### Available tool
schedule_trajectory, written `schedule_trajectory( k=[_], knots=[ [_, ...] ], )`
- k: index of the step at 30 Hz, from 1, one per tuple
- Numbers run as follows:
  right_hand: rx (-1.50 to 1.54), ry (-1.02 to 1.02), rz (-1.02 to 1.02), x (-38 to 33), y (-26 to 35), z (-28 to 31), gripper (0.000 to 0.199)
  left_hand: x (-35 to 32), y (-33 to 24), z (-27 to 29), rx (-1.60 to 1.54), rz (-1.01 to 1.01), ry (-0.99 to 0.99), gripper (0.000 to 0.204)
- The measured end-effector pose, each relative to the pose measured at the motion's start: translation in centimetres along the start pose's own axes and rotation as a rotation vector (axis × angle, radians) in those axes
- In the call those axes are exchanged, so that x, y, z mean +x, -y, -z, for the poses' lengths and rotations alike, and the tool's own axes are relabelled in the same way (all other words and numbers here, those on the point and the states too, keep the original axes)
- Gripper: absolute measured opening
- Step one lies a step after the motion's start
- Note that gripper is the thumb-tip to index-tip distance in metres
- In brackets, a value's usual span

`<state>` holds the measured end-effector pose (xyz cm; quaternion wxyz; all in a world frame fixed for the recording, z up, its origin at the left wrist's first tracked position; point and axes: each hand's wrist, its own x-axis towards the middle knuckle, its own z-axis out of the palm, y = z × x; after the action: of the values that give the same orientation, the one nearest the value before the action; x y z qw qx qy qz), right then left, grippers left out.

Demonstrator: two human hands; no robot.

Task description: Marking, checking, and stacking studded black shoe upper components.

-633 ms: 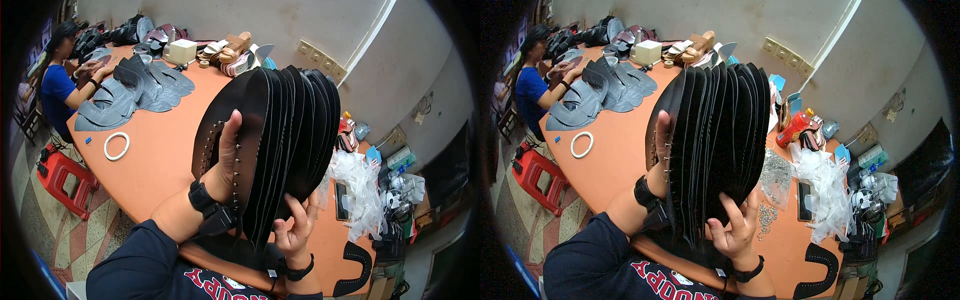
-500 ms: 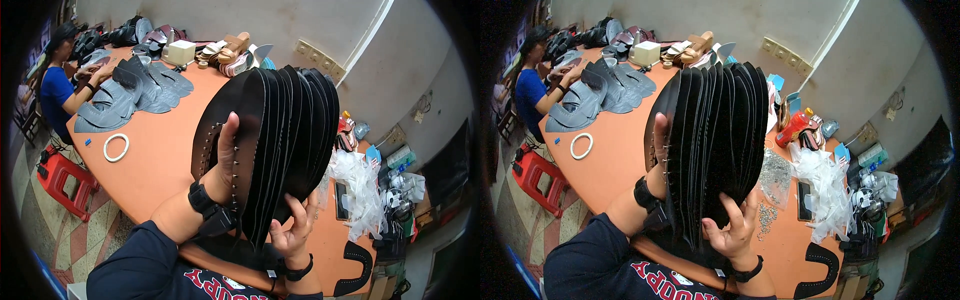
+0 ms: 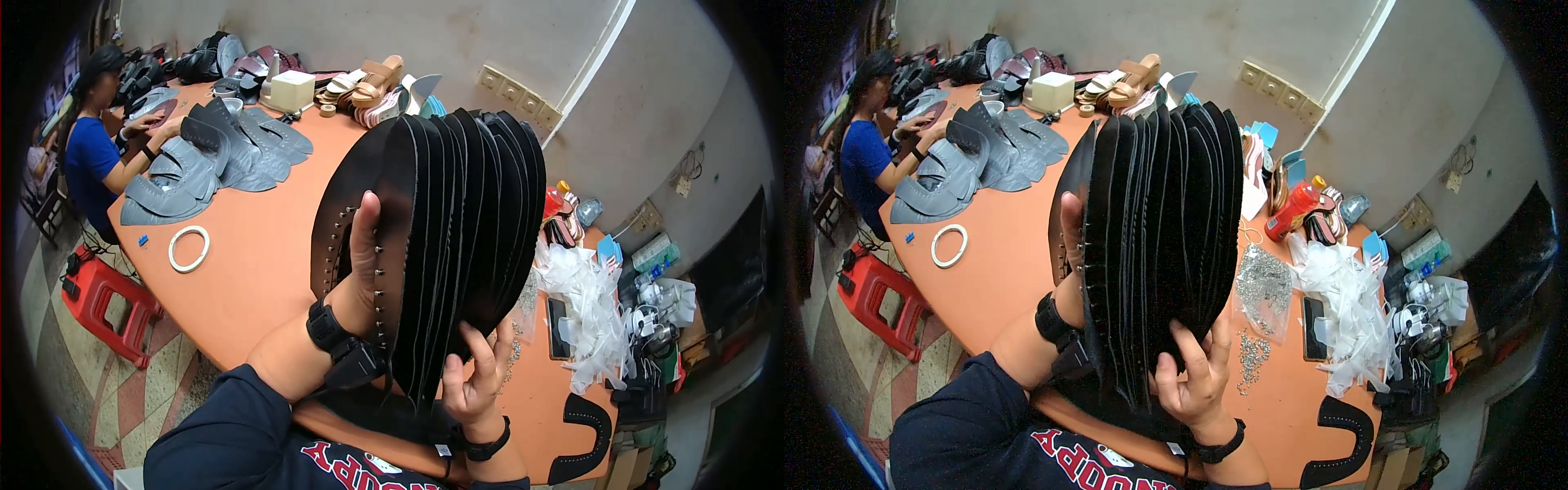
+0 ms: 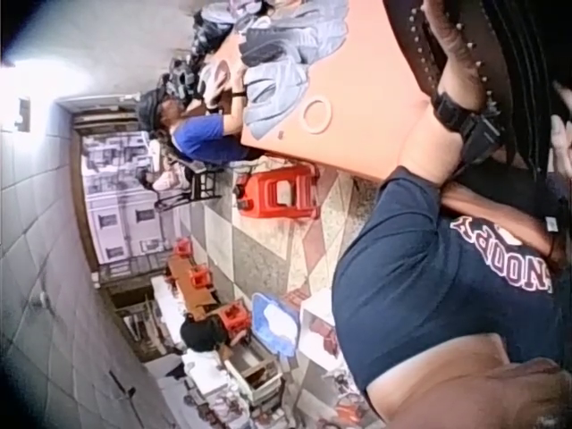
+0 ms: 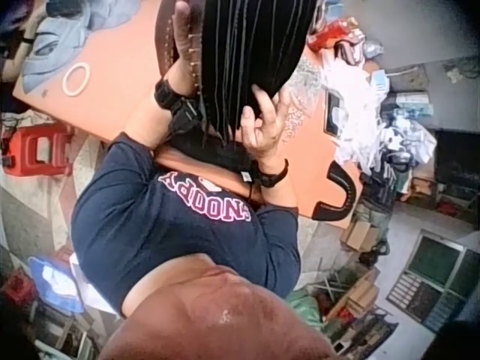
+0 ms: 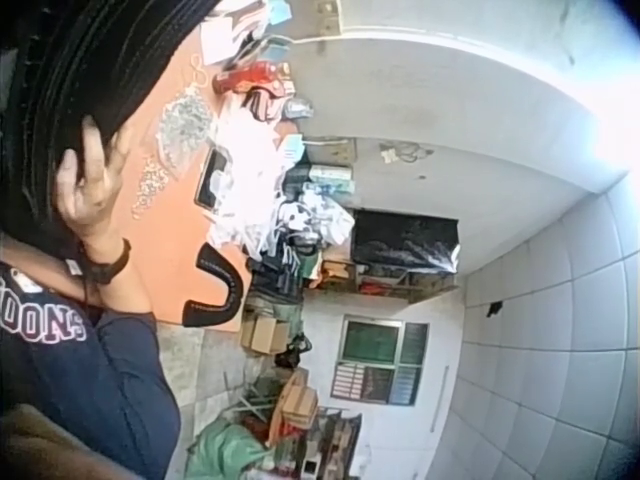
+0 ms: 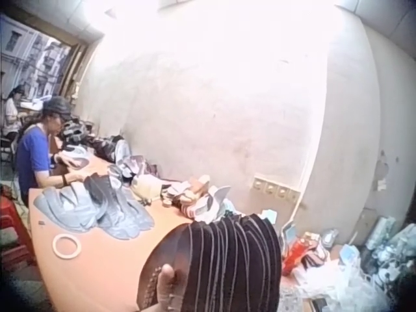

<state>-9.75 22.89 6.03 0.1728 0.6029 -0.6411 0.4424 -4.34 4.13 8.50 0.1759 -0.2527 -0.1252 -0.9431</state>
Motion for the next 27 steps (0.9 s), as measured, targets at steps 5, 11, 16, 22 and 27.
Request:
schedule_trajectory(
  k=[5, 11, 16, 22, 27],
  knots=[
    [0.006, -0.057, 0.012, -0.1, -0.8, -0.7, 0.048, 0.4, -0.1, 0.5, -0.022, 0.002, 0.040, 0.084],
    [0.022, -0.153, 0.129, -0.1, -2.2, -1.2, 0.051, 1.1, 0.0, 1.0, -0.173, 0.047, 0.271, 0.084],
    [0.028, -0.028, 0.061, 0.1, -1.1, -0.4, 0.035, 0.7, -0.2, 1.0, -0.180, 0.063, 0.226, 0.085],
    [0.105, -0.008, 0.040, 0.4, -0.2, 0.1, 0.030, 0.8, -0.5, 0.6, -0.101, 0.000, 0.246, 0.087],
    [0.094, -0.046, -0.032, -0.5, -1.0, -0.5, 0.033, 0.7, -0.3, 1.9, -0.091, 0.034, 0.018, 0.086]
  ],
)
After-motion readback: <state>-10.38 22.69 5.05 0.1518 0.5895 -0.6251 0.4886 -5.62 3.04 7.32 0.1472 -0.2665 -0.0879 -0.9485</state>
